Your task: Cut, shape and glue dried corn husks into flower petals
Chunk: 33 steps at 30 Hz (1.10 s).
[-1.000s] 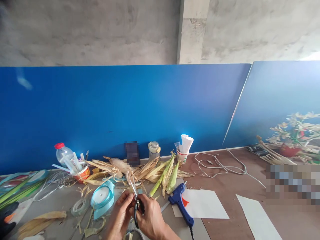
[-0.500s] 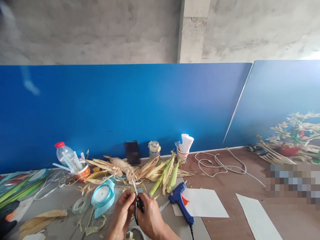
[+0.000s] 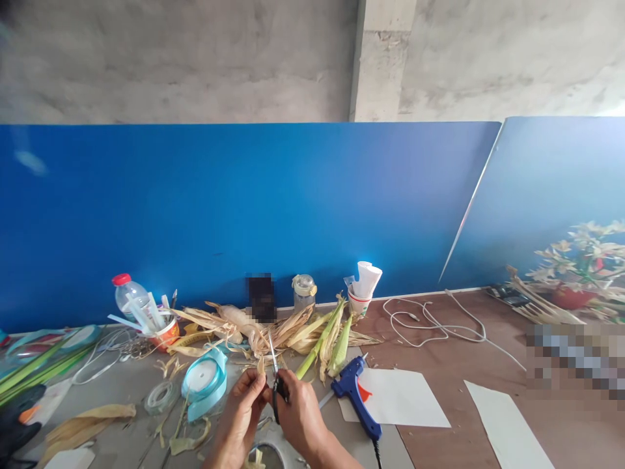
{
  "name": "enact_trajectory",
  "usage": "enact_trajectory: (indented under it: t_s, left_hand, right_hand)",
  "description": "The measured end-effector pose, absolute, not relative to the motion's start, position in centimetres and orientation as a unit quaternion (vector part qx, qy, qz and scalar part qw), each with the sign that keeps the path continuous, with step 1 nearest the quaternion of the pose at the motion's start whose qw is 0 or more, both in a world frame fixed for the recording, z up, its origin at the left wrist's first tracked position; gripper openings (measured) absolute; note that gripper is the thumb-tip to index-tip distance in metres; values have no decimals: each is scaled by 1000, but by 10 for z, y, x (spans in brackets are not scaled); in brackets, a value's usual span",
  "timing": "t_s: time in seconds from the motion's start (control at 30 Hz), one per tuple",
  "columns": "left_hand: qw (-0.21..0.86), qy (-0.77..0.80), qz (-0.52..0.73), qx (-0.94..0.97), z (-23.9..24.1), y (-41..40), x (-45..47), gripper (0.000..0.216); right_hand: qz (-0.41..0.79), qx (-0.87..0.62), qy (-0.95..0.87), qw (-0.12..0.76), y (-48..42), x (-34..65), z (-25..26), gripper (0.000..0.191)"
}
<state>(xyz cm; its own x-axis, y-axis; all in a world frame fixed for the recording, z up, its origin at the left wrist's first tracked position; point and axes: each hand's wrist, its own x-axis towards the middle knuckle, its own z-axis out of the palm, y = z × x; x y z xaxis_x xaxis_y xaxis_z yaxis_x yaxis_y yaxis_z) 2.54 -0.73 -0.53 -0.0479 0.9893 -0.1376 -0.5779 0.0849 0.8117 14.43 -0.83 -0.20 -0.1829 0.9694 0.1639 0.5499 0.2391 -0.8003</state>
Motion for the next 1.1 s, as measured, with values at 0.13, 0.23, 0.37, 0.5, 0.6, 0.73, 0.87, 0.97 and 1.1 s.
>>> enact_trajectory:
  t_s: [0.13, 0.23, 0.37, 0.5, 0.6, 0.73, 0.87, 0.97, 1.1]
  left_hand:
    - [610, 395, 637, 257, -8, -5, 20, 28]
    - [597, 404, 647, 249, -9, -3, 15, 26]
    - [595, 403, 653, 240, -8, -1, 9, 27]
    - [580, 411, 672, 209, -7, 3, 3, 31]
    - [587, 402, 678, 182, -9, 8, -1, 35]
    - [579, 423, 672, 183, -18, 15, -5, 35]
    - [585, 418, 667, 195, -29, 19, -10, 33]
    - [581, 422, 666, 203, -31, 19, -11, 30]
    - [569, 427, 673, 203, -25, 17, -8, 30]
  right_hand:
    - [266, -583, -730, 238, 0, 163, 7, 26]
    - [227, -587, -769, 114, -1, 174, 20, 27]
    - [209, -546, -811, 6, -6, 177, 41, 39]
    - [153, -491, -856, -48, -1, 172, 59, 40]
    - [90, -487, -869, 12, 21, 159, 68, 30]
    - [-17, -526, -848, 60, 74, 133, 71, 46]
    - [-34, -548, -834, 57, 122, 114, 61, 54]
    - [-32, -556, -829, 52, 141, 110, 50, 51]
    - [-23, -553, -830, 64, 143, 115, 45, 52]
